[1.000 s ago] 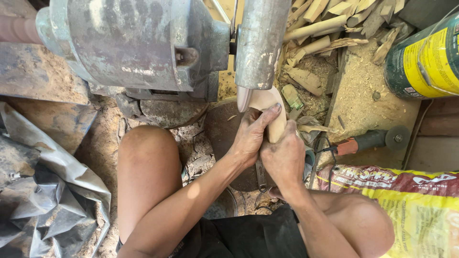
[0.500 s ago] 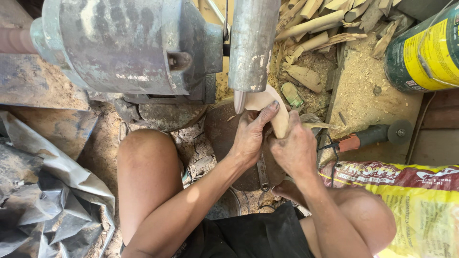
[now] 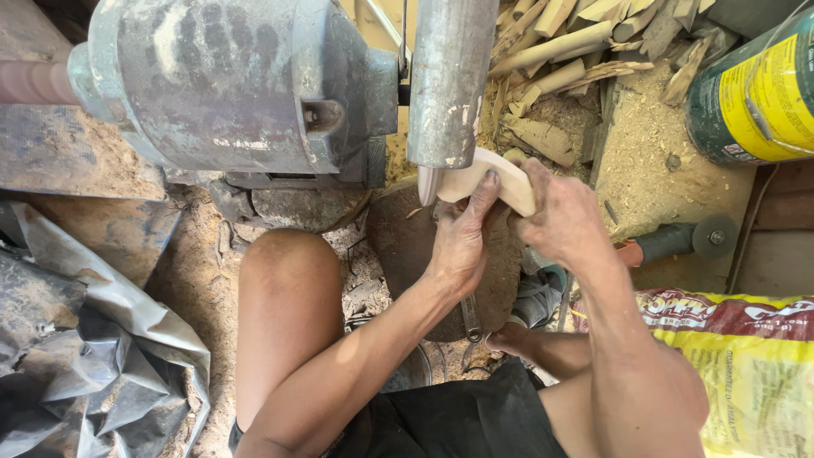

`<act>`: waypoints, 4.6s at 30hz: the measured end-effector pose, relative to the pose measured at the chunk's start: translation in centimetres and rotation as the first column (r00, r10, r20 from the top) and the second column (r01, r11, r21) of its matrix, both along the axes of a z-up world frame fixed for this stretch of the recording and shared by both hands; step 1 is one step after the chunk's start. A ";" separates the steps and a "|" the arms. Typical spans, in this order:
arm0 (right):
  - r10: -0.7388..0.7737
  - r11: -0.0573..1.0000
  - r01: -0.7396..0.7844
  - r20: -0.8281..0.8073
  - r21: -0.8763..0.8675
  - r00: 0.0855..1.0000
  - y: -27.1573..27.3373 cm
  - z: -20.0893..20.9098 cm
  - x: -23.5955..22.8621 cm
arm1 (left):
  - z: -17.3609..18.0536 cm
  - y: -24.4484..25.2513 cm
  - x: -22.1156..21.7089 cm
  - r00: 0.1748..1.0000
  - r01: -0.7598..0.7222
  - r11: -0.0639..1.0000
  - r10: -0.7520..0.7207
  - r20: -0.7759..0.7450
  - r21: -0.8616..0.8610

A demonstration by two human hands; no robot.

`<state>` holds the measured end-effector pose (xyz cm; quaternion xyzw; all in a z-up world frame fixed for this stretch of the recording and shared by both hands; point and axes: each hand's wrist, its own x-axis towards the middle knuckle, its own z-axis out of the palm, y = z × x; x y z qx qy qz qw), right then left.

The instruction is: The person holds a small wooden piece against a rotating grinding wheel, shaping and smoothing its edges. The person repeatedly repositions the wood to grind different sides and edges.

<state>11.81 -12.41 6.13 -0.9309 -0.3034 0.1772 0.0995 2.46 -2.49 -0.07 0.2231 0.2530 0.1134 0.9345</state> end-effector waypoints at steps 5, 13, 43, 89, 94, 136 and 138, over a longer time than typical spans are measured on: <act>0.042 0.996 -0.045 -0.039 -0.080 0.998 0.6 1.4 1.6 | -0.4 -0.4 0.3 0.996 -0.027 0.999 0.023 0.086 0.044; 0.039 0.996 -0.047 -0.103 -0.076 0.994 1.2 2.2 3.1 | -0.4 -0.9 0.8 0.997 -0.021 0.999 0.017 0.071 0.045; -0.019 0.998 0.016 0.061 0.056 0.998 0.3 0.7 -1.1 | -0.7 -0.2 -0.4 0.994 0.110 0.990 -0.110 -0.012 0.092; 0.001 0.949 -0.095 0.301 0.300 0.954 -0.5 -1.3 -2.1 | 0.4 -0.6 -2.2 0.959 0.119 0.750 -0.257 0.121 0.651; 0.184 0.899 -0.332 0.442 0.287 0.878 1.7 0.5 2.2 | -0.8 -1.2 0.7 0.982 0.043 0.827 -0.139 0.129 0.561; -0.016 0.594 0.558 -0.685 0.580 0.728 -2.8 -5.9 -5.0 | -2.4 2.1 -6.0 0.908 0.311 0.034 -0.305 -0.286 0.950; -0.020 0.614 0.540 -0.672 0.576 0.740 -2.0 -6.2 -5.3 | -3.2 2.5 -6.9 0.952 0.180 0.069 -0.265 -0.155 0.981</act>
